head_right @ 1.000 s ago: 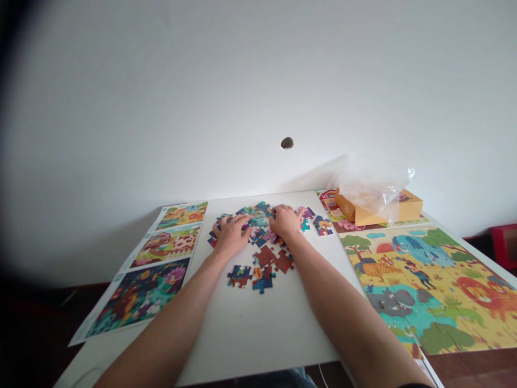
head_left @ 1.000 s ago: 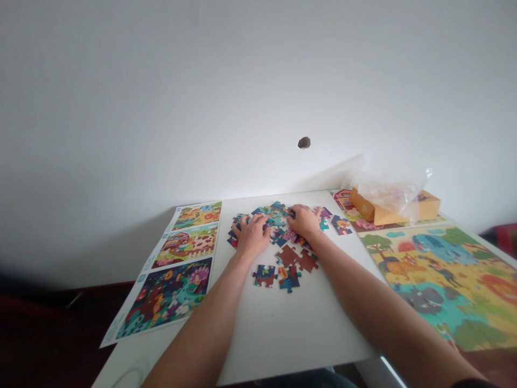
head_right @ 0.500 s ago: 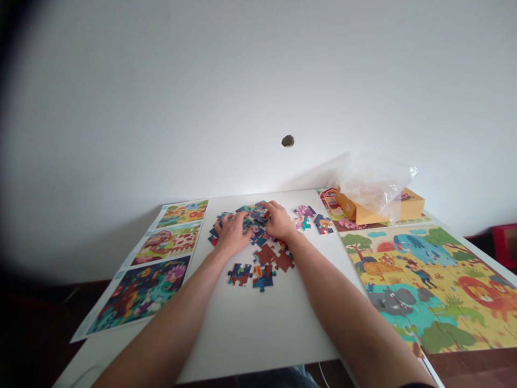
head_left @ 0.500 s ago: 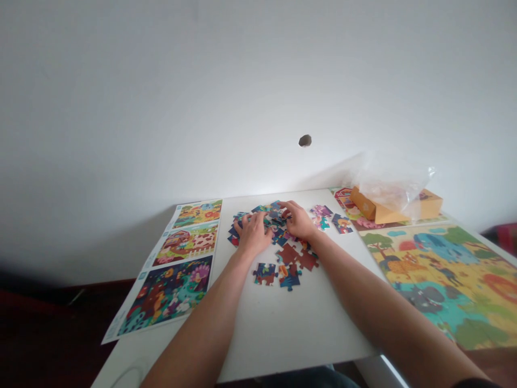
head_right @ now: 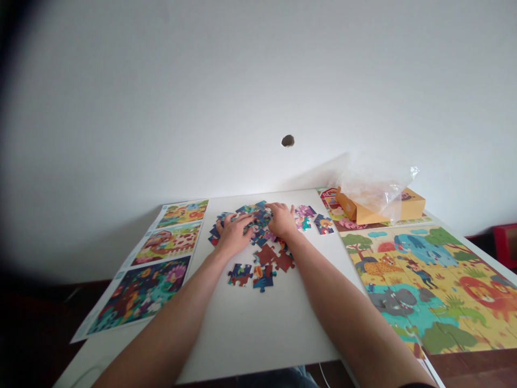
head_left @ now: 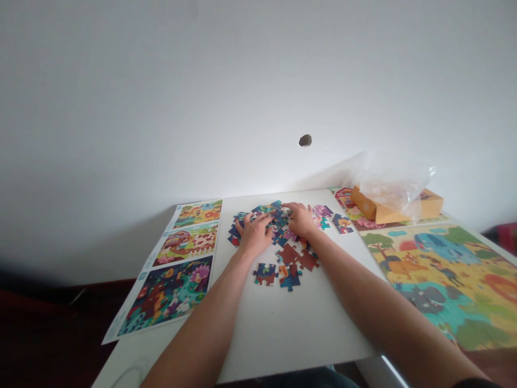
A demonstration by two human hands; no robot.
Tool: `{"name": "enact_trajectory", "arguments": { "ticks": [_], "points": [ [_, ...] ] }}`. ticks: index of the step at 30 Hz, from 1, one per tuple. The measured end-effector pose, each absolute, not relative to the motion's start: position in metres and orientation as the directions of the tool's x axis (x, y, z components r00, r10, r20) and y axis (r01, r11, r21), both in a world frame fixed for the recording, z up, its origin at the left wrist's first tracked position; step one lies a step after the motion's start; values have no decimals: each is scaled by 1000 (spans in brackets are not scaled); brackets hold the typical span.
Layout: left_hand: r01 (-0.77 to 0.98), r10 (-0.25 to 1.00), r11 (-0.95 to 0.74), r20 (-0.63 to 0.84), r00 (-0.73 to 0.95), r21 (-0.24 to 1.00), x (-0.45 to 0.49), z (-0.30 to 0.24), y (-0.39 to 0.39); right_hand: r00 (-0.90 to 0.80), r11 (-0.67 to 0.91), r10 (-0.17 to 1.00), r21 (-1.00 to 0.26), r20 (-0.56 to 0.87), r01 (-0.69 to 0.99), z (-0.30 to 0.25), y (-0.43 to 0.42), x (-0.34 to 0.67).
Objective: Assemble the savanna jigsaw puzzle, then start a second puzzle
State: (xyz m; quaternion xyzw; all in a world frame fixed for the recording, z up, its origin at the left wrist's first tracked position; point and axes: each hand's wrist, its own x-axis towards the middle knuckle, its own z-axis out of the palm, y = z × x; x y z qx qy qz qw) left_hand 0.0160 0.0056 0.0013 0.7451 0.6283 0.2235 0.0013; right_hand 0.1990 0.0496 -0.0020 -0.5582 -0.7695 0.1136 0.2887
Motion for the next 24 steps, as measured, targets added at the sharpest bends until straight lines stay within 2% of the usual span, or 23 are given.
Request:
{"name": "enact_trajectory", "arguments": {
  "ticks": [4, 9, 14, 20, 24],
  "points": [
    [943, 938, -193, 335, 95, 273, 16, 3, 5, -251, 358, 929, -496, 271, 791, 1, 47, 198],
    [947, 947, -153, 317, 59, 281, 16, 4, 5, -317, 429, 902, -526, 293, 734, 5, 43, 198],
    [942, 951, -181, 294, 94, 281, 16, 3, 6, -399, 495, 869, -514, 293, 700, 11, 39, 198],
    [948, 951, -137, 306, 44, 289, 17, 1, 8, -346, 429, 902, -462, 257, 776, 8, 40, 195],
    [946, 945, -125, 326, 21, 300, 16, 0, 8, -239, 335, 934, -425, 264, 841, 7, 41, 194]
  ]
}}
